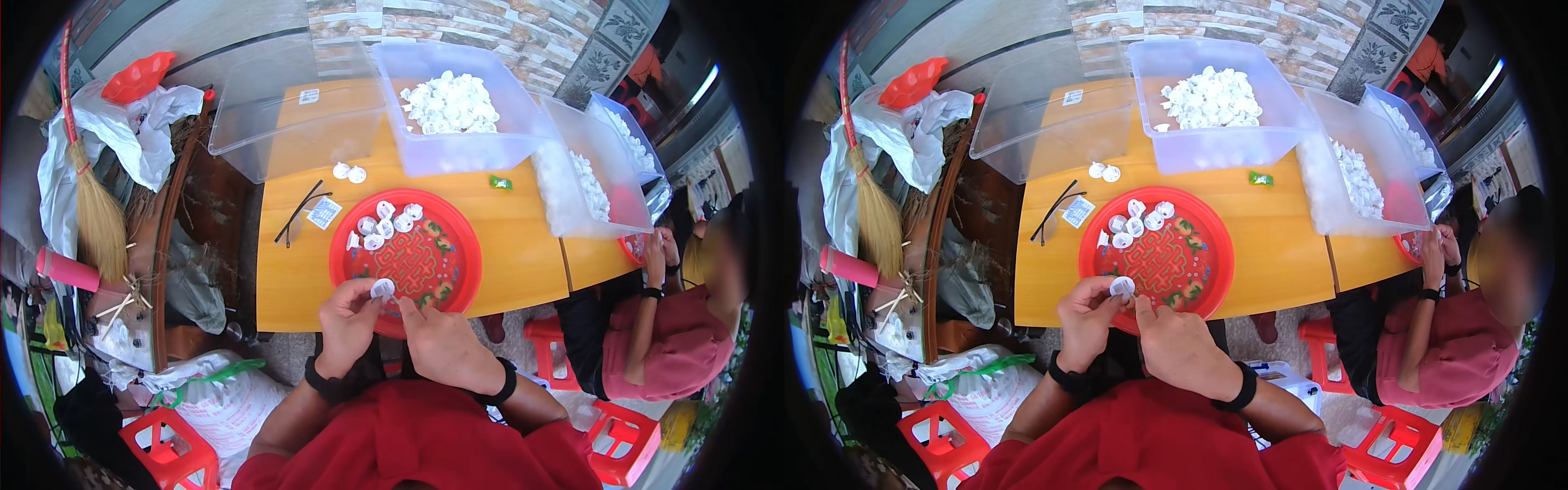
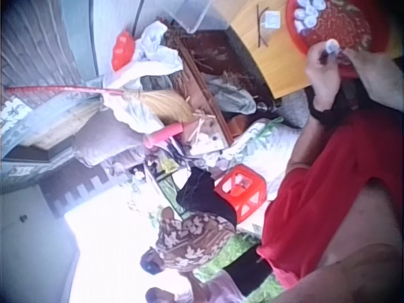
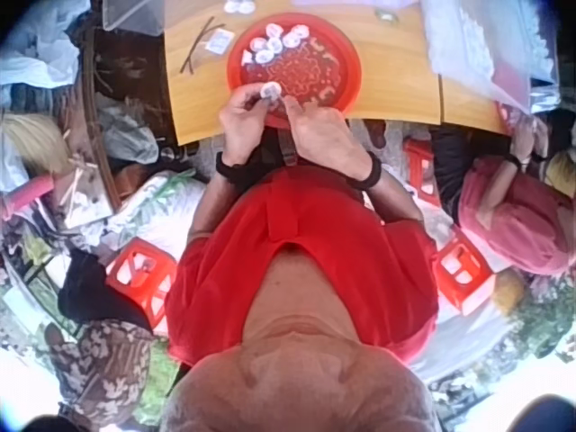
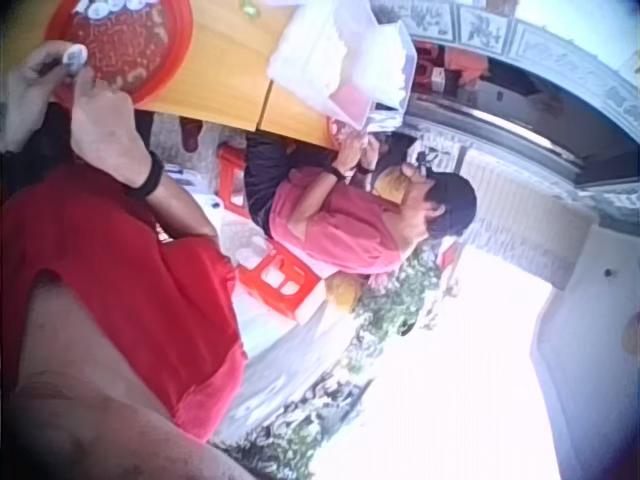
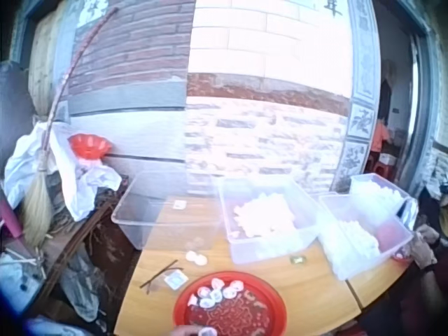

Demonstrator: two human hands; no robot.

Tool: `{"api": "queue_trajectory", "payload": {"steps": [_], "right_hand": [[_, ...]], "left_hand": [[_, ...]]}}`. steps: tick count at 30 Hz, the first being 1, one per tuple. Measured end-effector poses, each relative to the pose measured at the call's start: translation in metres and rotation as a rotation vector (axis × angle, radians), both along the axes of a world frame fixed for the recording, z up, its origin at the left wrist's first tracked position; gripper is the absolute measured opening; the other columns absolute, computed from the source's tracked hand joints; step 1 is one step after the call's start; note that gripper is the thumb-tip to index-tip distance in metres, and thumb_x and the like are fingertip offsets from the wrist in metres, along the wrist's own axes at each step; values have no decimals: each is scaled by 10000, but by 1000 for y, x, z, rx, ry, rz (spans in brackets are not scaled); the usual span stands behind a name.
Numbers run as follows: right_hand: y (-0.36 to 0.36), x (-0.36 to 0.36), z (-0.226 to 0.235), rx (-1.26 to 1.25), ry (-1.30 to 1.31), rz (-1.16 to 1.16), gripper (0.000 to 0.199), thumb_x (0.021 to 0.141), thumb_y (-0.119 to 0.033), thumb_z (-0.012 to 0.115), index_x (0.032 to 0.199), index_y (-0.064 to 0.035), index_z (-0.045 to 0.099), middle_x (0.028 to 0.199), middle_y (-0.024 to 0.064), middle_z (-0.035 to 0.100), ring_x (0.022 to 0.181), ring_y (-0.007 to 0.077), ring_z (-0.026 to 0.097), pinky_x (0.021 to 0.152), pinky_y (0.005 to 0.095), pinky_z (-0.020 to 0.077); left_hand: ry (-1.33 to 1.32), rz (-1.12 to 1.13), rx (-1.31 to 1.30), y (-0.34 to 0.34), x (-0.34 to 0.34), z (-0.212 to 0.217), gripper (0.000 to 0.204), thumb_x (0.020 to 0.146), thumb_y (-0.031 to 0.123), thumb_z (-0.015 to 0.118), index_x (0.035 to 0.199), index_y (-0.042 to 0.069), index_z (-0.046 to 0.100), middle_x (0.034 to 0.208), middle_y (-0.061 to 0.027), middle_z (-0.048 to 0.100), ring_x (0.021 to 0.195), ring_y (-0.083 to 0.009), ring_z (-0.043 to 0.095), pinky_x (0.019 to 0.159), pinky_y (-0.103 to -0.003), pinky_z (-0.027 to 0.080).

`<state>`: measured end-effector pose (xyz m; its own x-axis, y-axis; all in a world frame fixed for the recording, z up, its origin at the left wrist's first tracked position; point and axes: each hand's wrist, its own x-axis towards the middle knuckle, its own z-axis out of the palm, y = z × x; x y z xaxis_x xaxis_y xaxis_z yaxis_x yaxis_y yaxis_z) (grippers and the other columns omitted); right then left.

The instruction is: Assembling small white plastic components by hand and using tools on a table.

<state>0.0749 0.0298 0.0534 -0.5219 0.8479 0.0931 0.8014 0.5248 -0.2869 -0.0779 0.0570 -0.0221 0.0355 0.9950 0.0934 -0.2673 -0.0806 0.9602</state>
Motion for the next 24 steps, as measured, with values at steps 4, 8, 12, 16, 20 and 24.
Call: {"api": "queue_trajectory", "payload": {"steps": [4, 8, 12, 16, 20, 24], "right_hand": [[2, 14, 9, -84, 298, -100, 264, 833, -99, 516, 1031, 75, 539, 690, 205, 593, 623, 354, 603, 540, 428, 479], [-1, 18, 17, -21, 397, -181, 273, 796, -60, 574, 1048, 43, 547, 692, 166, 587, 601, 332, 594, 528, 409, 464], [-3, 7, 15, 11, 334, -123, 292, 789, -59, 579, 1057, 53, 549, 659, 140, 562, 556, 293, 574, 493, 388, 454], [-1, 2, 12, 6, 349, -102, 314, 784, -51, 574, 1073, 67, 540, 647, 143, 557, 550, 281, 573, 475, 376, 451], [1, -1, 12, 7, 329, -93, 313, 782, -49, 571, 1070, 69, 538, 641, 144, 557, 545, 278, 571, 471, 372, 451], [0, -2, 11, -29, 322, -101, 301, 790, -49, 551, 1063, 78, 534, 630, 157, 561, 537, 297, 579, 481, 387, 462]], "left_hand": [[-91, 70, -87, 7, -8, 7, 210, 815, -100, 540, 1014, -44, 575, 943, -111, 639, 784, -152, 624, 679, -257, 512], [-272, -19, -116, 9, -14, 8, 226, 810, -116, 529, 1021, -44, 569, 956, -127, 636, 811, -163, 622, 698, -269, 505], [-314, -25, -84, 3, -11, 16, 233, 809, -122, 528, 1025, -46, 567, 969, -132, 634, 827, -165, 619, 716, -273, 503], [-277, -29, -43, 0, -10, 22, 221, 824, -112, 524, 1033, -49, 559, 958, -112, 633, 813, -152, 616, 728, -271, 510], [-241, -18, -2, -3, -9, 22, 212, 840, -97, 519, 1044, -51, 554, 967, -111, 628, 822, -153, 612, 742, -273, 509], [-220, -11, 4, -6, -8, 22, 217, 839, -101, 522, 1048, -51, 552, 967, -109, 625, 834, -152, 611, 752, -278, 511]]}}
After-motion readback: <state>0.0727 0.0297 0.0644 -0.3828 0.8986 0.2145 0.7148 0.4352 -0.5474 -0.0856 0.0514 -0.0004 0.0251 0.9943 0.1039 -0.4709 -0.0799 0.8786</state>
